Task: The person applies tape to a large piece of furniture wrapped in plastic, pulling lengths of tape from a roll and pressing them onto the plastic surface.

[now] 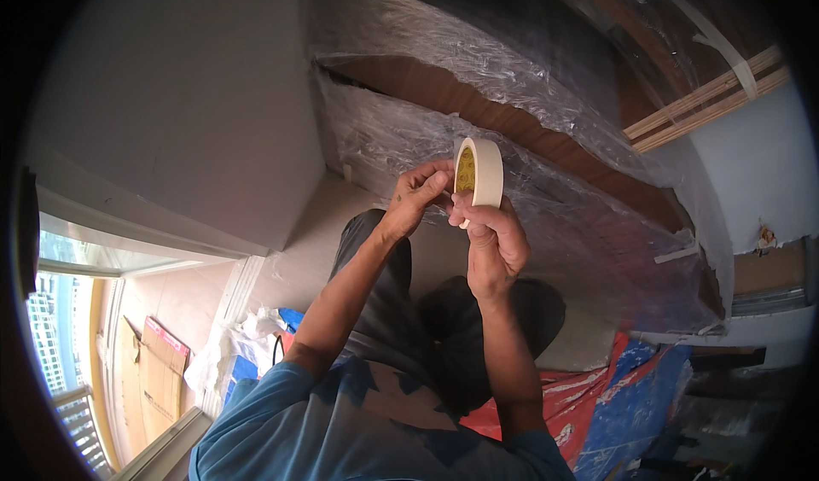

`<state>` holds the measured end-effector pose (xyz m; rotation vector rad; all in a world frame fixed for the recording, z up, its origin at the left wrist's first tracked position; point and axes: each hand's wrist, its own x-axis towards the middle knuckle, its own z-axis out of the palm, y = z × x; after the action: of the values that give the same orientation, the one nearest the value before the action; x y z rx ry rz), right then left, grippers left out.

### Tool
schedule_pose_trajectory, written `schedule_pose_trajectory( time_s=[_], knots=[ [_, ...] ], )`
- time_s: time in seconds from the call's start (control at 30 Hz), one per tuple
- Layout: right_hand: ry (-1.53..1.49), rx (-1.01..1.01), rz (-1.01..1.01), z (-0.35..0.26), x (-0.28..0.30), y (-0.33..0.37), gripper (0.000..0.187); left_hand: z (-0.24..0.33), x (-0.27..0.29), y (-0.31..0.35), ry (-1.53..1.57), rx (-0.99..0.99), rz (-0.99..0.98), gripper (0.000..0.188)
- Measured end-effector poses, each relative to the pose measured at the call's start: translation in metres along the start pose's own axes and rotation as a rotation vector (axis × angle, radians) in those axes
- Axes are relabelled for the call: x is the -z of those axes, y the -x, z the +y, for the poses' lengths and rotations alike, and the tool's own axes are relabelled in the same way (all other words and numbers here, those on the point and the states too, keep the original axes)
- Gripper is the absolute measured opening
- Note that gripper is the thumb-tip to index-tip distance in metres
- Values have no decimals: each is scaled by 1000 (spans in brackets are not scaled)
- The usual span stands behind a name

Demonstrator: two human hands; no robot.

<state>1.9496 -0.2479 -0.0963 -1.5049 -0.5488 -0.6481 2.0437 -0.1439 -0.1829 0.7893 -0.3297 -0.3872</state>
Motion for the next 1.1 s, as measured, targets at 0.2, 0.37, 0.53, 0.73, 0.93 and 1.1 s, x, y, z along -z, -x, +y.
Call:
schedule_pose_trajectory(
  time_s=[0.2,0.37,0.53,0.73,0.93,1.1],
  knots=[
    [3,9,-8,-4,-2,11,13,-19,14,-3,-192,1,71,28],
    [1,13,4,-7,-4,24,15,-14,3,9,173,-29,202,29],
    [1,-16,30,-12,-5,29,12,-7,-12,-2,22,-37,163,30],
    [48,78,-60,-46,-10,23,7,-1,-4,11,-207,-146,46,21],
    [137,1,-60,-20,-6,33,10,3,17,-6,-241,-59,198,20],
    [57,-49,22,4,-4,15,11,-10,20,-46,-185,-236,262,31]
  ],
)
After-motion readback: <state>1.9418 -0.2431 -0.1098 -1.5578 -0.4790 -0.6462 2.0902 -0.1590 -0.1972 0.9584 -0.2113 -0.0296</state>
